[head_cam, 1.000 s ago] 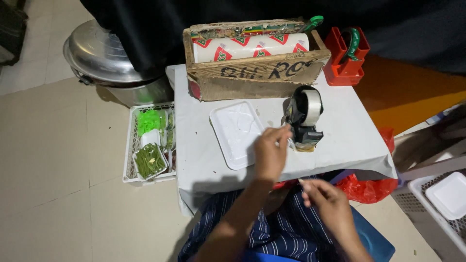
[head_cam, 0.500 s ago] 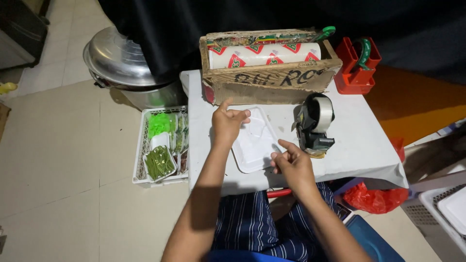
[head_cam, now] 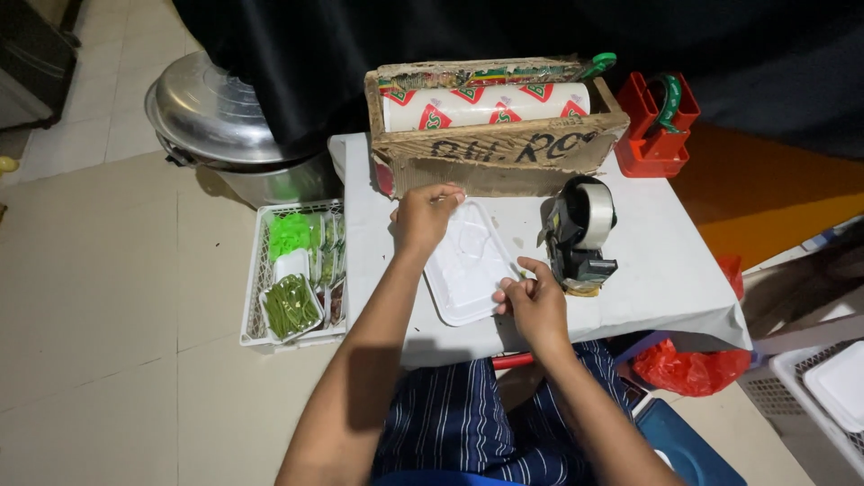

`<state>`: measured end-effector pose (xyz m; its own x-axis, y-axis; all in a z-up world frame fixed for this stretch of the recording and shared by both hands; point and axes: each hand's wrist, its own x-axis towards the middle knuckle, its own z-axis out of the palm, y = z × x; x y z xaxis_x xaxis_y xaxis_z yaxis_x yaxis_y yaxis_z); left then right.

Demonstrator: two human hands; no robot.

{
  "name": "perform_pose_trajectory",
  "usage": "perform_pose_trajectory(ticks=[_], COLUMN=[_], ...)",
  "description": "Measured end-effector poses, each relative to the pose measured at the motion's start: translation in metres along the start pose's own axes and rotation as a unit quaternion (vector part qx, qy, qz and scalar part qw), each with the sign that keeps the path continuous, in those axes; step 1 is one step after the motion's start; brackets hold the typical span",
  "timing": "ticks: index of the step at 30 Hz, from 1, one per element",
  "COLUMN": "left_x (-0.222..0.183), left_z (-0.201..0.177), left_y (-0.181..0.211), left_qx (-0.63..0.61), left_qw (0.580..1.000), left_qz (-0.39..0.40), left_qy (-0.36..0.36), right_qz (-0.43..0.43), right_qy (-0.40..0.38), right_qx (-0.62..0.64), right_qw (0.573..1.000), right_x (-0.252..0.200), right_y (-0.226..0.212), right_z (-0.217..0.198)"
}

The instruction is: Arranging green beans on a foam tray and wrapping them with plastic film and tape for packaging.

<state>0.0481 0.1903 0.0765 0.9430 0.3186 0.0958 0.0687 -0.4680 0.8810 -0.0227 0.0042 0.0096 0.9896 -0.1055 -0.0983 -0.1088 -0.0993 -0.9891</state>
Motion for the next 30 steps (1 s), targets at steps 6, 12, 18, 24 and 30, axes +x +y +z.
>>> perform_pose_trajectory(ticks=[6, 12, 18, 24, 30], left_x=[0.019, 0.009, 0.005, 0.022, 0.027], left_z=[0.019, 0.007, 0.006, 0.03, 0.035], left_y=[-0.018, 0.002, -0.001, -0.035, -0.042], left_qx=[0.084, 0.093, 0.097, 0.117, 0.113], left_qw=[0.994, 0.991, 0.99, 0.987, 0.986], left_qz=[0.06, 0.082, 0.085, 0.091, 0.097], left_qy=[-0.037, -0.055, -0.064, -0.067, -0.077], right_qz=[0.008, 0.029, 0.033, 0.03, 0.072], right_qy=[0.01, 0.014, -0.013, -0.042, -0.071], right_qx=[-0.092, -0.143, -0.21, -0.294, -0.382], right_qw=[0.996, 0.989, 0.977, 0.954, 0.919], right_x=[0.004, 0.003, 0.0, 0.0, -0.008], right_y=[-0.002, -0.01, -0.028, -0.039, -0.049], right_z=[-0.001, -0.003, -0.004, -0.005, 0.0])
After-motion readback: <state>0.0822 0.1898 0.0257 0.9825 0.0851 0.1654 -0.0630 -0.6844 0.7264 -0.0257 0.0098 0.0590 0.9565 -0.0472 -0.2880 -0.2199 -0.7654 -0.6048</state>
